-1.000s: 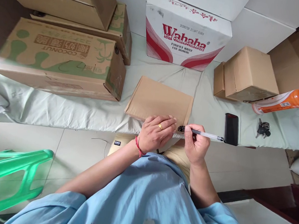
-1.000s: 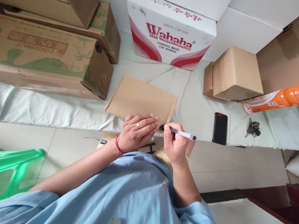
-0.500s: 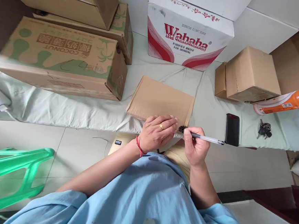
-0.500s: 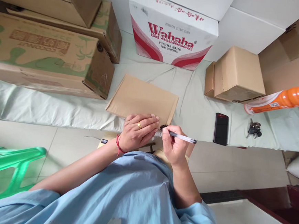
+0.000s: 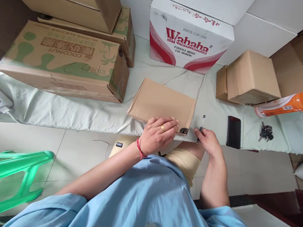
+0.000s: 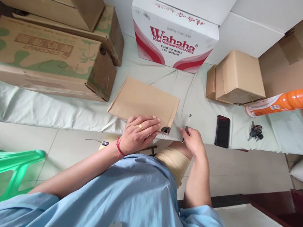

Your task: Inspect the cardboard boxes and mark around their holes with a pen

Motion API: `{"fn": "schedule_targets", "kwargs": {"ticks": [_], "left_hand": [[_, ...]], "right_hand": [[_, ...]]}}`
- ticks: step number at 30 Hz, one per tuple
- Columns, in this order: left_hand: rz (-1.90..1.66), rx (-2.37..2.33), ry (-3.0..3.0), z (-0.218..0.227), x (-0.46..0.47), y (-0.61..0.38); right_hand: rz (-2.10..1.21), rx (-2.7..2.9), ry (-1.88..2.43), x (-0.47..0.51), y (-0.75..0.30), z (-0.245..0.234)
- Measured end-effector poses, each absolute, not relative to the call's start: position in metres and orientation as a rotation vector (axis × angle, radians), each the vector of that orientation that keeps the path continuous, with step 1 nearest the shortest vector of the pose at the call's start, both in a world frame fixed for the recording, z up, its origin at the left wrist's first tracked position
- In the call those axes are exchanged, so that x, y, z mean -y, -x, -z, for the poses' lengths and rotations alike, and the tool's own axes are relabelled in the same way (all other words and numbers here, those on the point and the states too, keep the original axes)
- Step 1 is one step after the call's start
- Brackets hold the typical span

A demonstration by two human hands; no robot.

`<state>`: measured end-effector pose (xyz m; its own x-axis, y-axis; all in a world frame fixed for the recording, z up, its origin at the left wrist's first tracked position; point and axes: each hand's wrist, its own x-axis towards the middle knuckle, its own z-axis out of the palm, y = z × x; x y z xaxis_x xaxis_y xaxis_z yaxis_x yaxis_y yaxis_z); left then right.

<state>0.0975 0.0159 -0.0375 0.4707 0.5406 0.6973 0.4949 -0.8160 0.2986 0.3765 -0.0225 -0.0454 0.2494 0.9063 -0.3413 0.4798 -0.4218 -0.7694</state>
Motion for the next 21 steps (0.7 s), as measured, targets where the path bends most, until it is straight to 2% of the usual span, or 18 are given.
{"fn": "schedule_targets", "kwargs": {"ticks": [5,11,13,15,17,21], "left_hand": [[-1.246,-0.953,-2.637,0.038,-0.013,-0.097],[-1.239,-0.933,-2.630,0.040,-0.022,-0.097],[-1.209,-0.981,-2.642,0.038,-0.032,-0.101],[-1.178,-1.038,-2.643,0.036,-0.044,-0.106],[-1.159,-1.061,-2.642,0.034,-0.054,-0.111],[-1.161,-1.008,-2.681,0.031,-0.062,-0.108]], "right_hand": [[-0.780,1.232,2.016,0.013,-0.375,0.050],[0.016,1.076,2.197,0.037,-0.427,0.047],[0.193,1.065,2.327,0.051,-0.450,0.053],[0.199,1.013,2.495,0.065,-0.469,0.064],[0.056,0.934,2.638,0.074,-0.481,0.075],[-0.052,0.891,2.711,0.079,-0.491,0.090]]}}
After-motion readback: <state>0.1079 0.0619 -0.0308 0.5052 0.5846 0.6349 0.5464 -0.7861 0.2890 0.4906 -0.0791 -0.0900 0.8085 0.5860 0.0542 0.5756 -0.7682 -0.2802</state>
